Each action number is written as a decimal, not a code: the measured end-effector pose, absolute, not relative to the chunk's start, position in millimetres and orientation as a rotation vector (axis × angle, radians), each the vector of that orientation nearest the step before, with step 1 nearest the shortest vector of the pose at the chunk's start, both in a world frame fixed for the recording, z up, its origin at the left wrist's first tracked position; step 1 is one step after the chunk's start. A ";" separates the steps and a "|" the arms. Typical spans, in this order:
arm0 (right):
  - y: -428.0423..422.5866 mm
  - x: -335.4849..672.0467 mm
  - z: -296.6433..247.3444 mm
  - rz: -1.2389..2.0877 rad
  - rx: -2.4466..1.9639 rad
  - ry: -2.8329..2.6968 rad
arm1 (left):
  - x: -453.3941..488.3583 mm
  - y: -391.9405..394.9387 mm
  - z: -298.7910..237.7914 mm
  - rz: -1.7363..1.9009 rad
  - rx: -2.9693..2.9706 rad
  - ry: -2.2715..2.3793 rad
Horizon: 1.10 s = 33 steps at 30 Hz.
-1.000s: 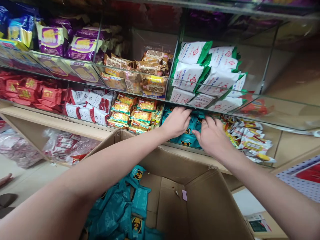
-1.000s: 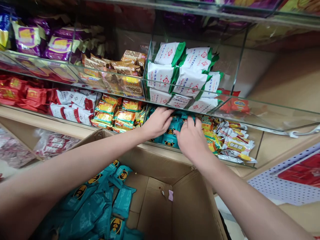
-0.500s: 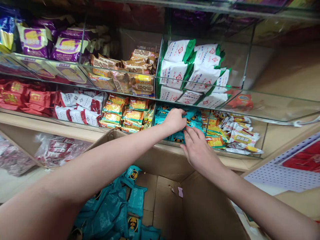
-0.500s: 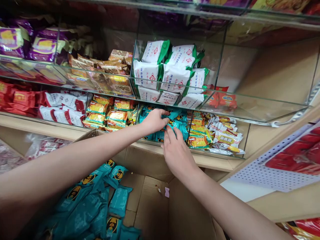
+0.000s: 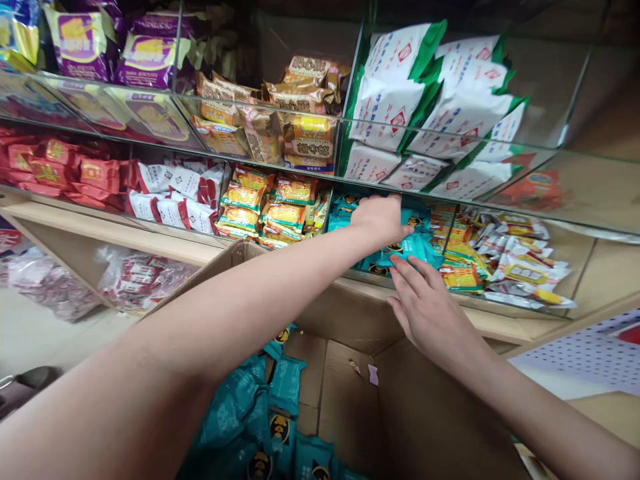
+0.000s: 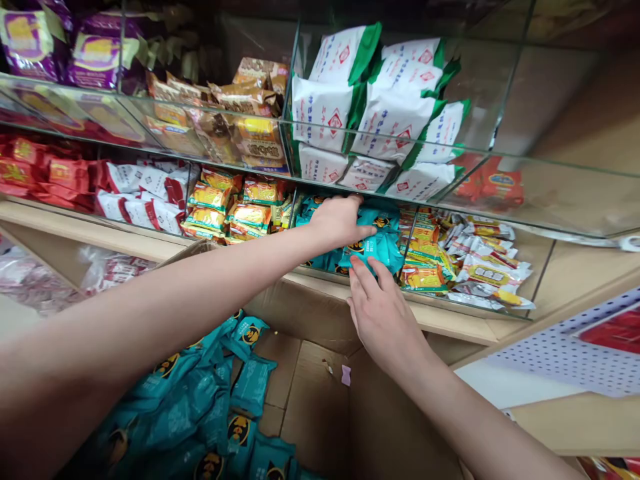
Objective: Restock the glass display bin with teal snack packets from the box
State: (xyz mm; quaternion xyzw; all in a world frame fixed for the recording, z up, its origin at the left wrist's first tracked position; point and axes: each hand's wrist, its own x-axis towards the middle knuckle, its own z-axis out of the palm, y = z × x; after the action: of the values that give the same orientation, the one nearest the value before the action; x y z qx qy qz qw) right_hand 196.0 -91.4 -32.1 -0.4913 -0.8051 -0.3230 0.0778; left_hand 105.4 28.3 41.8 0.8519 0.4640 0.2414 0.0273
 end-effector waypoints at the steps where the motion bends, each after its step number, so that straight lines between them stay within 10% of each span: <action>1: -92.2 196.9 -33.2 -0.957 -1.494 -2.410 | 106.7 29.0 43.1 0.712 2.646 1.459; 12: -97.2 205.8 -39.3 -0.856 -1.573 -2.337 | 63.6 27.7 36.5 0.941 2.970 1.073; 25: -107.2 176.5 -25.8 -0.935 -1.255 -2.233 | 33.5 -19.0 30.3 1.133 1.038 1.017; 33: -102.5 169.2 -34.4 -0.944 -1.117 -2.376 | 30.7 -24.9 33.9 1.002 1.021 0.848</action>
State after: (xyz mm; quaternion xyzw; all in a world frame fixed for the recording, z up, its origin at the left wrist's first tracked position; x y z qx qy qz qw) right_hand 169.2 -102.5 -34.4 -0.3942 -0.8384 -0.3332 0.1751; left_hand 30.7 -24.9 33.9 0.4536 0.3769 0.4452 0.6738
